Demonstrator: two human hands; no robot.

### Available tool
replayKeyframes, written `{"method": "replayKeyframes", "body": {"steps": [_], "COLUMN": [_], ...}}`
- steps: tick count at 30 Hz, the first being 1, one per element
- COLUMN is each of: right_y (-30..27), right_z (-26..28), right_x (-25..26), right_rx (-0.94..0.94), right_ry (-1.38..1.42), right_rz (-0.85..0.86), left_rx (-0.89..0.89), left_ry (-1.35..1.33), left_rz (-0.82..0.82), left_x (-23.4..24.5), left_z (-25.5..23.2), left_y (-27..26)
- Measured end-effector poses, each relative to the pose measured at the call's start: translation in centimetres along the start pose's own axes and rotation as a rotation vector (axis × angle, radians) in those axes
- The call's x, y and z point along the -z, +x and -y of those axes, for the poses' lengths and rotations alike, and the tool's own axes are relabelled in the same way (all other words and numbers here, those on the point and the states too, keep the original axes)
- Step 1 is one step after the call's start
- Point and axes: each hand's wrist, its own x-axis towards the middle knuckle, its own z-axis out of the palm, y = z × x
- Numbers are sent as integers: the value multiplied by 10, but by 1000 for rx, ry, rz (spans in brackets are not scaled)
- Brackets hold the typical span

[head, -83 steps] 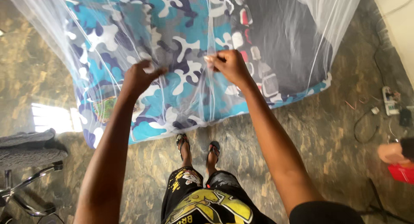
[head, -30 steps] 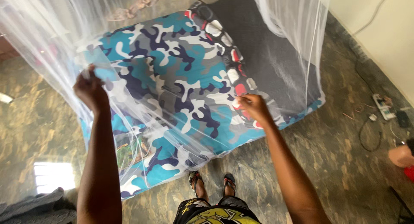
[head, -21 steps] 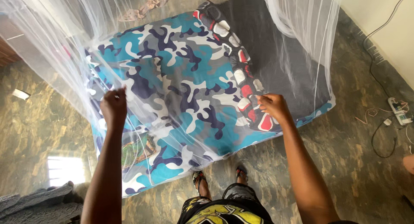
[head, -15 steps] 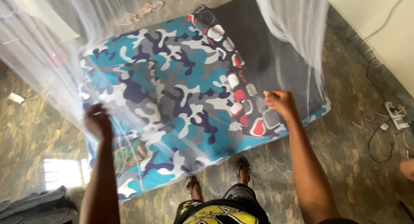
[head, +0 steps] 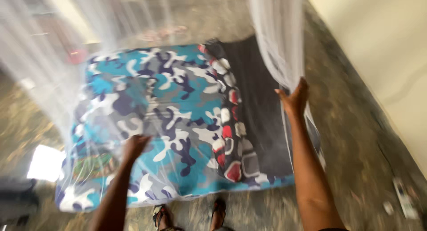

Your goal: The person tucks a mosquito net under a mattress by hand, then folds a blanket on an office chair.

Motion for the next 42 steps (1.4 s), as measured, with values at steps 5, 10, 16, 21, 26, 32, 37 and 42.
{"method": "replayKeyframes", "body": {"steps": [5, 10, 16, 21, 26, 32, 37, 42], "right_y": [38, 60, 126, 99, 35, -132, -272, -342], "right_z": [-4, -41, -91, -90, -70, -18, 47, 120], "right_x": [-37, 12, 64, 61, 48, 30, 6, -22], "right_rx": [-144, -308, -126, -260, -329, -196, -643, -660], "right_ry": [-75, 38, -55, -25, 92, -26, 562, 634], "right_rz": [157, 270, 20, 187, 227, 159, 787, 1101], "left_rx": [-276, -145, 27, 79, 18, 42, 85, 159], "left_ry": [-147, -178, -148, -97, -193, -241, -275, -373], "left_rz": [-99, 0, 13, 13, 108, 190, 175, 132], "left_x": [-36, -18, -17, -32, -61, -81, -82, -60], "left_z": [-88, -90, -5, 26, 25, 28, 73, 152], "left_y": [-25, -57, -87, -113, -129, -163, -202, -268]}}
